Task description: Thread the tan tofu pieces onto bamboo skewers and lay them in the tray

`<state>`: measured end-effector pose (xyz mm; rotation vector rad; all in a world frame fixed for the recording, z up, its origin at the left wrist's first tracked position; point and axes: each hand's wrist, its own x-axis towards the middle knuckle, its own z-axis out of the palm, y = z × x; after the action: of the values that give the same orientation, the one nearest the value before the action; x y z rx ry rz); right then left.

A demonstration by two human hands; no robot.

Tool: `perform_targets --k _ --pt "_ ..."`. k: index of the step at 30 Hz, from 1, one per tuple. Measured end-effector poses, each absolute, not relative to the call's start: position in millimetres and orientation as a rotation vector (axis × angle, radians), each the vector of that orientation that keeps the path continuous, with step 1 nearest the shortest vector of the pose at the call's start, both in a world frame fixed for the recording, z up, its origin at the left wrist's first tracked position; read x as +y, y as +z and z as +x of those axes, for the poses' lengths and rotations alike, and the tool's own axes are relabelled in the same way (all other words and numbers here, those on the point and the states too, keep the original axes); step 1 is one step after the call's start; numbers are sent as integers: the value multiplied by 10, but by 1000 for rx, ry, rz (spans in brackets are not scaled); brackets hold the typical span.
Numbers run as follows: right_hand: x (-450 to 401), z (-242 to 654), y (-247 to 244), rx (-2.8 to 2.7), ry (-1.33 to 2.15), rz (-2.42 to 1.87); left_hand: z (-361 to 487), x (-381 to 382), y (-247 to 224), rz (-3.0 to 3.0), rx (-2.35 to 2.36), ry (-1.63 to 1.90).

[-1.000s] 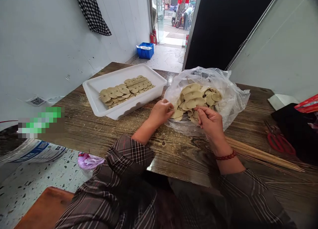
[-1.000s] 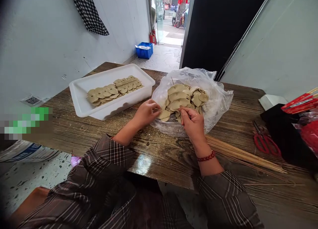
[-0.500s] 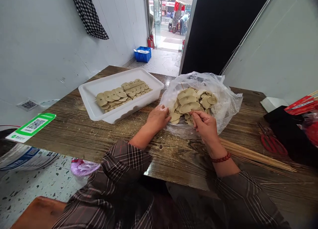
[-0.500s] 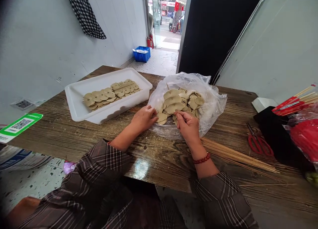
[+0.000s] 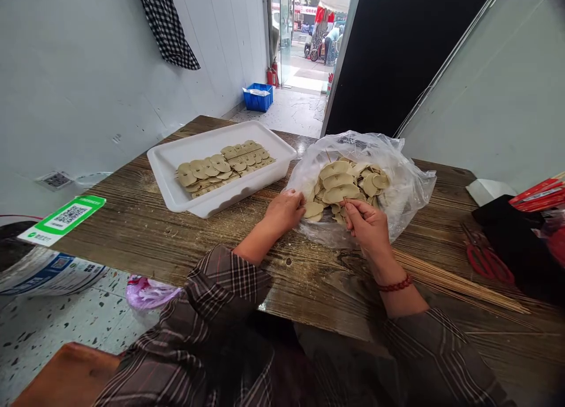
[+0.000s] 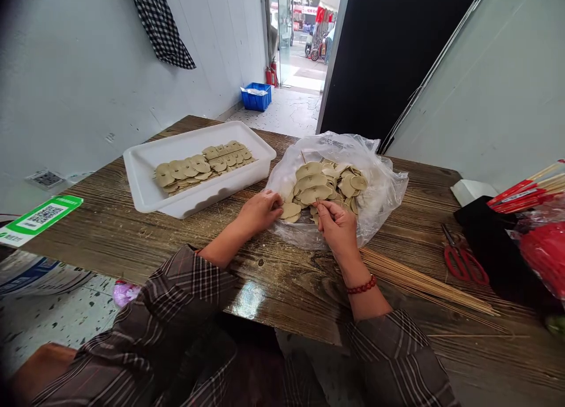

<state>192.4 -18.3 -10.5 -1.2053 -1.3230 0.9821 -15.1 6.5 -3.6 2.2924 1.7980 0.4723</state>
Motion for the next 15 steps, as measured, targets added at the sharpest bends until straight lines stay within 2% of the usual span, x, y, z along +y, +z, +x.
perform_targets --k 15 --pt "-173 1932 -155 -1312 990 -1166 -90 -6 63 2352 1862 317"
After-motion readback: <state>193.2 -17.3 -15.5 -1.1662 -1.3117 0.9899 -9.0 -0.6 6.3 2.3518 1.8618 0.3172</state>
